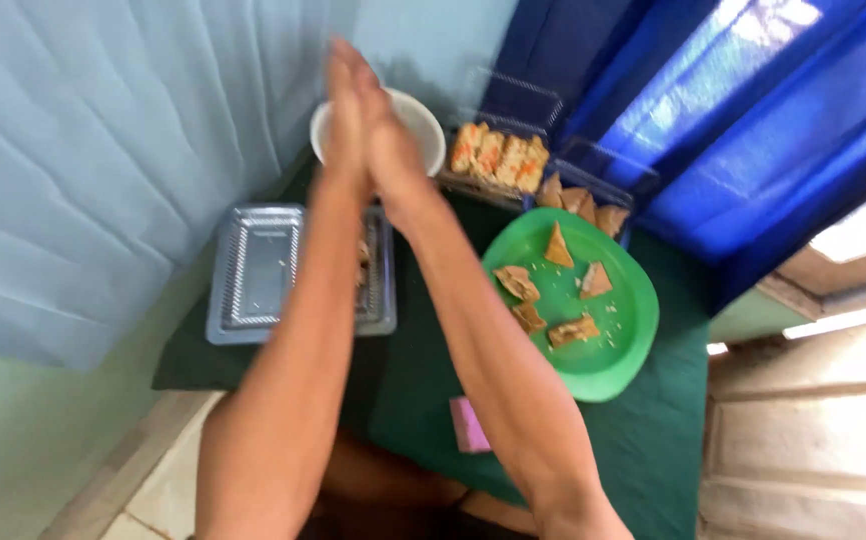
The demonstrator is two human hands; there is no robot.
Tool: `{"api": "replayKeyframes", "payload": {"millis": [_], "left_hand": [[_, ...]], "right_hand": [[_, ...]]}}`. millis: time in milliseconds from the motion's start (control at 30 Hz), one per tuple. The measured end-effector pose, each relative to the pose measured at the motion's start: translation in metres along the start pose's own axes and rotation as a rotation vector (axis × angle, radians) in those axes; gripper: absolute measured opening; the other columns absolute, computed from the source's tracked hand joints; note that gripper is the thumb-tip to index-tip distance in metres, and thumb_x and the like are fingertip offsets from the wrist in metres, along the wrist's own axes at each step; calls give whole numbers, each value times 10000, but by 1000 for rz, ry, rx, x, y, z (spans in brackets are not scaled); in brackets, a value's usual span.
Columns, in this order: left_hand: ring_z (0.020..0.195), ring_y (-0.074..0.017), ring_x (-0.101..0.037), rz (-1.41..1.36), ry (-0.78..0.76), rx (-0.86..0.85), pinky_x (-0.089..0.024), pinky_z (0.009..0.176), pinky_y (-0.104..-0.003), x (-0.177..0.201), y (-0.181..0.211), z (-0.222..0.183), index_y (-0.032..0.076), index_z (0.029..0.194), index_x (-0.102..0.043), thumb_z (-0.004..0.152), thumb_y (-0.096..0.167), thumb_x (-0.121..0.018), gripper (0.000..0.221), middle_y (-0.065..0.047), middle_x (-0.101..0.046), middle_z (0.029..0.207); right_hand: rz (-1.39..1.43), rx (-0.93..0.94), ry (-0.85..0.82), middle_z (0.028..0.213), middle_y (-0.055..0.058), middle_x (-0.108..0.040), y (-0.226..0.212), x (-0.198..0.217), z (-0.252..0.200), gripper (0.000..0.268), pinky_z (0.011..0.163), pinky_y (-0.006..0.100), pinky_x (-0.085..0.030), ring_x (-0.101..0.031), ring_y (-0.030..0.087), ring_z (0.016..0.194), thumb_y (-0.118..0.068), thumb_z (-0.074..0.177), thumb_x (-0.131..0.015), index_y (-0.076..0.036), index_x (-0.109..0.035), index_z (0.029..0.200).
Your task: Stuffing fried tofu pieces with a noodle and vegetable filling using metal tongs.
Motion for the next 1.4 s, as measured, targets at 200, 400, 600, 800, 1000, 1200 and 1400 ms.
{"api": "replayKeyframes", "payload": {"millis": [200, 400, 600, 800, 1000, 1200, 1400], "left_hand": [[1263, -311, -640, -394, -276, -69, -550, 1032, -359, -12, 81, -86, -124, 1349, -530, 978, 327, -481, 586, -235, -612, 1394], [420, -47, -458, -12, -105, -308, -340, 391, -215, -15, 103, -116, 50, 718, -654, 1014, 317, -701, 402, 50, -473, 552], [943, -183, -631, 43, -240, -540, -486, 869, -279, -41, 117, -152, -12, 830, -688, 1047, 135, -452, 352, -107, -706, 1004], [1075, -193, -614, 205, -486, -466, -567, 931, -314, -71, 109, -177, 85, 1372, -581, 919, -70, -585, 478, -79, -600, 1291], [975, -223, -737, 268, -470, -396, -606, 705, -288, -82, 93, -168, 148, 1225, -713, 972, 146, -657, 259, -78, -713, 1153], [852, -222, -757, 245, -505, -384, -598, 625, -292, -83, 86, -169, 123, 1191, -725, 961, 107, -625, 251, -104, -734, 1060], [791, -186, -751, 243, -510, -325, -596, 606, -290, -91, 80, -173, 139, 1179, -728, 935, 115, -645, 258, -104, -765, 1022]], "right_hand": [[-1135, 450, 27, 1361, 167, -666, -43, 65, 13, 468, 1241, 510, -138, -429, 323, 1426, -201, 1034, -336, 8, -733, 1171], [-900, 249, 113, 596, 39, -686, -85, 122, -55, 154, 438, 279, -512, -638, 125, 429, -53, 868, -644, -14, -750, 973], [-1043, 21, -73, 701, -31, -611, -92, 171, -122, 43, 599, 284, -472, -527, 120, 601, -39, 864, -726, -52, -695, 890], [-1482, -406, -78, 852, 49, -749, -61, 218, -153, 188, 706, 398, -551, -704, 272, 735, -191, 863, -648, -163, -779, 995], [-1517, -550, 162, 1166, 182, -698, -40, 258, -144, 344, 923, 569, -573, -696, 473, 1086, -464, 851, -772, -236, -788, 1109], [-1190, -474, 20, 987, 293, -746, -47, 242, -154, 356, 943, 547, -550, -680, 522, 1085, -439, 867, -687, -112, -799, 953], [-1255, -406, 79, 949, 117, -781, -25, 276, -142, 214, 912, 489, -577, -720, 374, 1051, -331, 850, -692, -196, -808, 970]]}}
Point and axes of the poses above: each hand's wrist, its own z-axis towards the middle knuckle, its own x-axis out of the back of the hand, y = z × x, the point moved 7 cm from there along z, towards the middle knuckle
